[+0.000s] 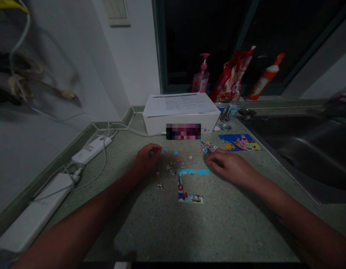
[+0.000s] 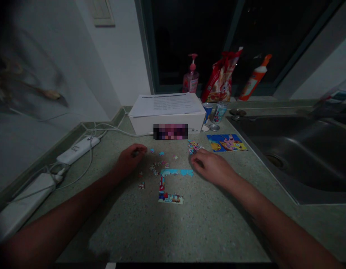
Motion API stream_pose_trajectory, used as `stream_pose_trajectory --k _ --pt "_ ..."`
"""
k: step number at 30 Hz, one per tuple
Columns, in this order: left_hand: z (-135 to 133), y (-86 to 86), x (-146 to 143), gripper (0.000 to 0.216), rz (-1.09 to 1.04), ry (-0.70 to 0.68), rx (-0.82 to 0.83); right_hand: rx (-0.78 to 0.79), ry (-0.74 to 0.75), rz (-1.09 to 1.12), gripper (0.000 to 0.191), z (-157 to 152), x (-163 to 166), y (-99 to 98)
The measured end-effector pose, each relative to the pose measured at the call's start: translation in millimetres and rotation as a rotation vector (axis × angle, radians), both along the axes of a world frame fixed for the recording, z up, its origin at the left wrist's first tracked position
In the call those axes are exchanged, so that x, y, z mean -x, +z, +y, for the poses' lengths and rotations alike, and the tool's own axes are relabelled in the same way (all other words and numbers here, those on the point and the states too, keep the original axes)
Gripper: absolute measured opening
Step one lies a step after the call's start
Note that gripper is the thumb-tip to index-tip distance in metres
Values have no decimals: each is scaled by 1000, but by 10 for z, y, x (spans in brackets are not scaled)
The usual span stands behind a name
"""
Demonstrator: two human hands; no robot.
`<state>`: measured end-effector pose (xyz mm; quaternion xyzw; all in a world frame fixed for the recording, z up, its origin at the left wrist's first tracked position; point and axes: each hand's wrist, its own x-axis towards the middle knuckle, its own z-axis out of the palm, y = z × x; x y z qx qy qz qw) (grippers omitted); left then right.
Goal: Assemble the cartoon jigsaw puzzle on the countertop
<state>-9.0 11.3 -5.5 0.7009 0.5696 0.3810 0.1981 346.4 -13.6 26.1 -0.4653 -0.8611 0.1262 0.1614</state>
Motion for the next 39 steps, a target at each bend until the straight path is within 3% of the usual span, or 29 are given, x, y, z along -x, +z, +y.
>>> stream_pose_trajectory --k 6,12,27,39 --pt "-1 -46 -17 30 264 -159 -124 2 -11 -25 20 -8 28 -27" --pt "-6 -83 -22 34 343 -221 -148 -6 -15 -13 18 -23 54 -19" --pt "3 -114 16 30 336 -207 -185 -36 -47 -56 22 -56 95 7" --pt "-13 -67 8 32 330 -126 -124 -30 -46 -91 22 -81 112 15"
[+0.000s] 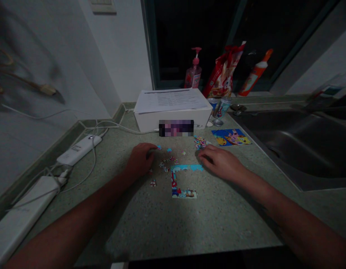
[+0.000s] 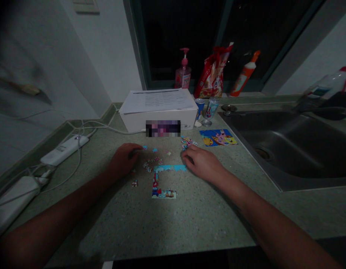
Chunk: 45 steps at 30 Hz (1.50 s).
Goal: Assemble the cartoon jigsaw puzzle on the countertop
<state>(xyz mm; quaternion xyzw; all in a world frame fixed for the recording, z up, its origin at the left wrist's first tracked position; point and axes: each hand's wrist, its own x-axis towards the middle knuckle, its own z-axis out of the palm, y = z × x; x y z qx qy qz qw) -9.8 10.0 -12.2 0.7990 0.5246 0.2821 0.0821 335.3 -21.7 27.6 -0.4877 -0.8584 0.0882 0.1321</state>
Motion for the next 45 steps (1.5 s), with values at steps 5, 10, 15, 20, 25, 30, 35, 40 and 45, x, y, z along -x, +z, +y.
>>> stream_pose_trajectory --k 5,10,15,20,25,30,35,40,45 --pt "1 10 21 45 -50 92 45 -9 7 25 23 16 -14 -40" --pt "-10 103 39 50 -71 91 76 -10 -14 23 24 16 -16 -32" --pt "-74 272 63 33 -36 29 147 -17 -2 24 25 25 -25 -37" --pt "-193 486 106 22 78 -73 410 -21 14 17 26 35 -32 -56" --pt "-263 559 72 24 133 -97 485 -25 21 21 27 25 -22 -54" --pt "-252 422 9 23 133 -98 387 -20 8 25 27 16 -10 -39" --pt "-255 344 -35 22 128 -156 322 -18 4 48 24 11 -11 -34" --pt "-284 376 -88 21 138 -159 302 -8 7 35 23 12 -9 -30" --pt "-280 352 -100 23 177 -170 314 5 8 27 23 4 -8 -27"
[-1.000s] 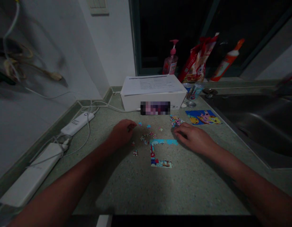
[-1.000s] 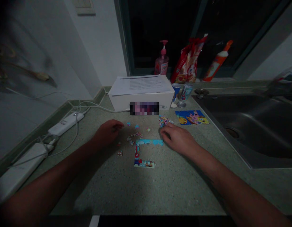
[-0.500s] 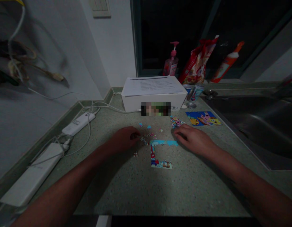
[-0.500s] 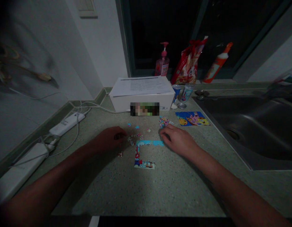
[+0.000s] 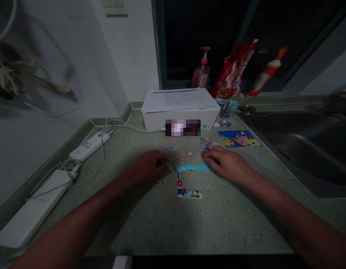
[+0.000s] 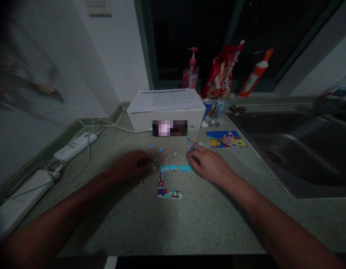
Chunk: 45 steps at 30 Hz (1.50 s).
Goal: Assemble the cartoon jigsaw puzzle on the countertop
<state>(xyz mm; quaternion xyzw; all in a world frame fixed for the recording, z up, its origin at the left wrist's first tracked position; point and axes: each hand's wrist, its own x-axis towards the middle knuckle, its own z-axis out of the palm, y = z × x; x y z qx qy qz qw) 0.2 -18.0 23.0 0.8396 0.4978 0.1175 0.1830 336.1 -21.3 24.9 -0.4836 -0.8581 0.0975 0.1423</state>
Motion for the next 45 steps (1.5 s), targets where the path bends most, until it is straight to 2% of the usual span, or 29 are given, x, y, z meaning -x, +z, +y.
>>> stream_pose_trajectory --k 15,45 --pt "0 -49 2 15 -42 5 -32 -8 3 28 22 -3 -3 -21" --pt "3 -35 -8 20 -41 11 -15 -18 16 -8 23 -3 2 -27"
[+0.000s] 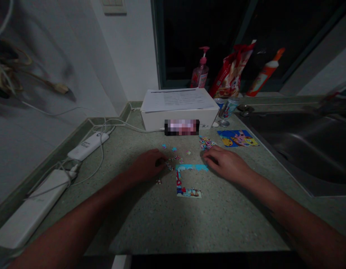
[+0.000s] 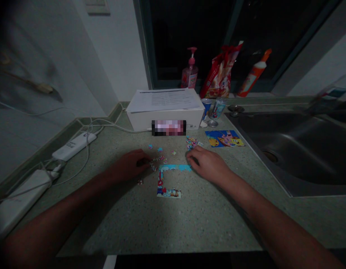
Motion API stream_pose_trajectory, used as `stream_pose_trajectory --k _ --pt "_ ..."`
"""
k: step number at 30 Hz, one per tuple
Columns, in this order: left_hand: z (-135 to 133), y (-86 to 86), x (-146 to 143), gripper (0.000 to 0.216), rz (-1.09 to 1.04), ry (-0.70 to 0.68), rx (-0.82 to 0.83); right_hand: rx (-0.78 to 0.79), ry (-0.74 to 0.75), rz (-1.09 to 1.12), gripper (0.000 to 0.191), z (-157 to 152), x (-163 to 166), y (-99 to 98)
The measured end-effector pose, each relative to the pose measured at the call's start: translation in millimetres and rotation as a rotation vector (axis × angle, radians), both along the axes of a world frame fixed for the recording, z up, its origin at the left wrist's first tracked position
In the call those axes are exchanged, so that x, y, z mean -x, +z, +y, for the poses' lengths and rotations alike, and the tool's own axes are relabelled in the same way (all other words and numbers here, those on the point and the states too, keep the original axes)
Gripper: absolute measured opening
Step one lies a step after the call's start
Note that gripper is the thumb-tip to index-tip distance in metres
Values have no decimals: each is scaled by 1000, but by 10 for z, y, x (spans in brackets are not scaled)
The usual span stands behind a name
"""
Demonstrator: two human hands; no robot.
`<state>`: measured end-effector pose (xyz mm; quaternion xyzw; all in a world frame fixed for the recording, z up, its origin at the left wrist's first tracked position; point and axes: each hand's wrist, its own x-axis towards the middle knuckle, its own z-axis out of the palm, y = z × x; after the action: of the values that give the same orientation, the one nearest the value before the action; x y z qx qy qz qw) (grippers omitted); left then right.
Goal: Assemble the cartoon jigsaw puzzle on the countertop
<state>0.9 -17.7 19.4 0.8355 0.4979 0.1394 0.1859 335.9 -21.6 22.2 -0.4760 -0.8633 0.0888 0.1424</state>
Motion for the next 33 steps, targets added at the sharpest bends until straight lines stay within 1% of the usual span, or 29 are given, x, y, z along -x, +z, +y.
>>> stream_pose_trajectory --k 9,15,21,28,33 --pt "1 21 -6 17 0 2 5 16 -4 -17 22 7 4 -4" --pt "4 54 -10 22 59 -15 45 23 6 -12 24 13 -5 -13" --pt "15 2 3 20 23 -18 16 5 9 -8 23 27 -23 -44" --pt "23 -28 14 21 24 -12 2 18 -50 -27 22 -2 6 14" --pt "35 -56 37 23 16 -15 -10 12 -53 -38 22 -12 13 28"
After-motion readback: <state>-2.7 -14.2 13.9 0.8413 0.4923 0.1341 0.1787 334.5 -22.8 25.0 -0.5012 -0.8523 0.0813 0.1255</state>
